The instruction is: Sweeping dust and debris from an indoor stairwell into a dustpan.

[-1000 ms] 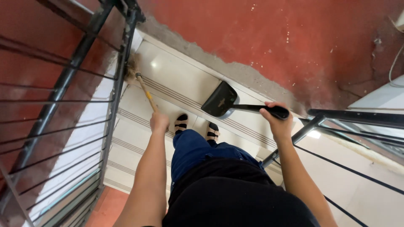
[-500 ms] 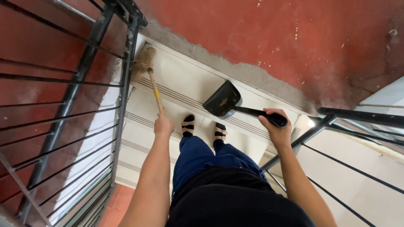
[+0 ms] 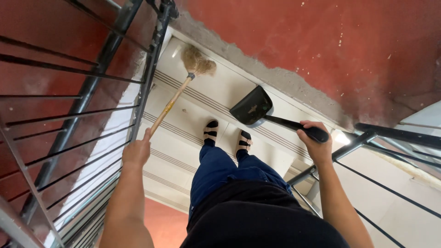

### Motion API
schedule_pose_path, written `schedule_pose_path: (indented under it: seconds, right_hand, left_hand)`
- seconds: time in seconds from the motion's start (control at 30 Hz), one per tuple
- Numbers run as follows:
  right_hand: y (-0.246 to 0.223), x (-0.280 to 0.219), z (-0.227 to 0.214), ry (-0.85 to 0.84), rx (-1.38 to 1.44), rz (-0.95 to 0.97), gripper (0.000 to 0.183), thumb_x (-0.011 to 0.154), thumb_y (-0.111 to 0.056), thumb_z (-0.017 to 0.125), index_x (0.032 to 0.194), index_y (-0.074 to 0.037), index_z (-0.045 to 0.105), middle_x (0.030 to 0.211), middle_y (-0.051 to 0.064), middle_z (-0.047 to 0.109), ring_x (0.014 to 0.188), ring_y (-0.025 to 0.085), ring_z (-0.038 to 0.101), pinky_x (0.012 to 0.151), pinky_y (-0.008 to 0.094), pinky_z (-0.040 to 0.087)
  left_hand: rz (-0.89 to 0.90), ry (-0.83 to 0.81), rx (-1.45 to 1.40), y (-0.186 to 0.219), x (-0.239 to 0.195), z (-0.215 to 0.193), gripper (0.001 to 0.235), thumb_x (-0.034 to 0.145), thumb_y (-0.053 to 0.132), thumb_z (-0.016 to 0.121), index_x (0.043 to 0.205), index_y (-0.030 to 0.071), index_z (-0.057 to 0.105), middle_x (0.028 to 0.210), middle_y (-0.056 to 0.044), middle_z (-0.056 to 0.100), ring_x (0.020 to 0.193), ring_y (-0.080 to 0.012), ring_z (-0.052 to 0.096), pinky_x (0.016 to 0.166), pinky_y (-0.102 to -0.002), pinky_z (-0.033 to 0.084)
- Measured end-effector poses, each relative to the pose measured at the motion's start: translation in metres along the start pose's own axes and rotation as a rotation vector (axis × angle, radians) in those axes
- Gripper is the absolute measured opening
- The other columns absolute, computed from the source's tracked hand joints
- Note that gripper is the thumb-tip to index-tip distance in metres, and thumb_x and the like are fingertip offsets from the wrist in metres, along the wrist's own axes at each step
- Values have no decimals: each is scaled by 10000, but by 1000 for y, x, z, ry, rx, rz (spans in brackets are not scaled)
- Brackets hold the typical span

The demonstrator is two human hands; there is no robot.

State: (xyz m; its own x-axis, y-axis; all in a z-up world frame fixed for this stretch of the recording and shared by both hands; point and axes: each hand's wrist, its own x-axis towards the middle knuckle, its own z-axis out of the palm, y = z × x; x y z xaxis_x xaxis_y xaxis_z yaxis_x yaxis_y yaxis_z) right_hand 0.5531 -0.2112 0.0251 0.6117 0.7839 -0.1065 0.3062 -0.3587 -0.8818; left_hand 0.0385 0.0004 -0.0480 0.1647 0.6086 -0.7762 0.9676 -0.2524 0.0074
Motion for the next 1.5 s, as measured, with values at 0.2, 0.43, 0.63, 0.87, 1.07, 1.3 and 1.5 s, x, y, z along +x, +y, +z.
schedule_pose_path:
  seconds: [0.2,0.43,0.63,0.87,1.07,1.3,1.5]
  right_hand:
    - [-10,-17,14,26,-6,27,250,837,-95,869,973,-70,661,1110,135,736,1107,201,679,1108,361,434]
    - [-7,-22,18,39,3,-34,260,874,-128,862,992,-55,643,1126,160,718,1135,233,667,1114,373,432]
    - [-12,-26,25,101,12,39,262,847,-94,863,990,-64,646,1133,146,718,1144,219,664,1126,368,423]
    - [-9,-29,27,118,-17,66,254,849,-97,847,1006,-75,649,1144,142,720,1156,227,662,1126,381,417]
    - [-2,-22,30,138,28,44,261,836,-83,860,1000,-85,657,1125,132,722,1153,217,662,1137,379,409]
    - [-6,-34,32,150,-7,78,244,811,-94,851,974,-96,669,1109,112,733,1122,216,666,1107,385,415]
    - [6,-16,30,152,-57,61,247,776,-85,848,954,-159,694,1061,48,751,1093,179,687,1072,338,442]
  left_hand:
    - [-82,133,-77,-28,133,21,541,1058,213,340,1598,221,327,1164,-247,727,1141,-438,695,924,-600,544]
    - [1,76,-52,-65,75,-57,443,1018,302,486,1456,360,447,1141,-257,750,1158,-465,688,961,-589,538]
    - [-24,126,-32,-86,100,-29,476,1013,294,531,1473,401,468,1139,-232,769,1161,-411,705,984,-559,554]
    - [69,23,-159,-54,83,-16,490,968,306,531,1456,284,484,1209,-231,728,1179,-425,679,1006,-553,550]
    - [47,-21,-147,-81,41,-21,547,1017,432,482,1550,329,411,1243,-298,712,1230,-447,653,1084,-543,516]
    - [70,-32,-458,27,108,90,389,1032,367,414,1350,174,524,1138,-269,725,1136,-419,697,959,-538,569]
    - [335,-210,-399,99,42,74,603,963,463,566,1456,121,510,1267,-324,654,1271,-469,587,1092,-561,479]
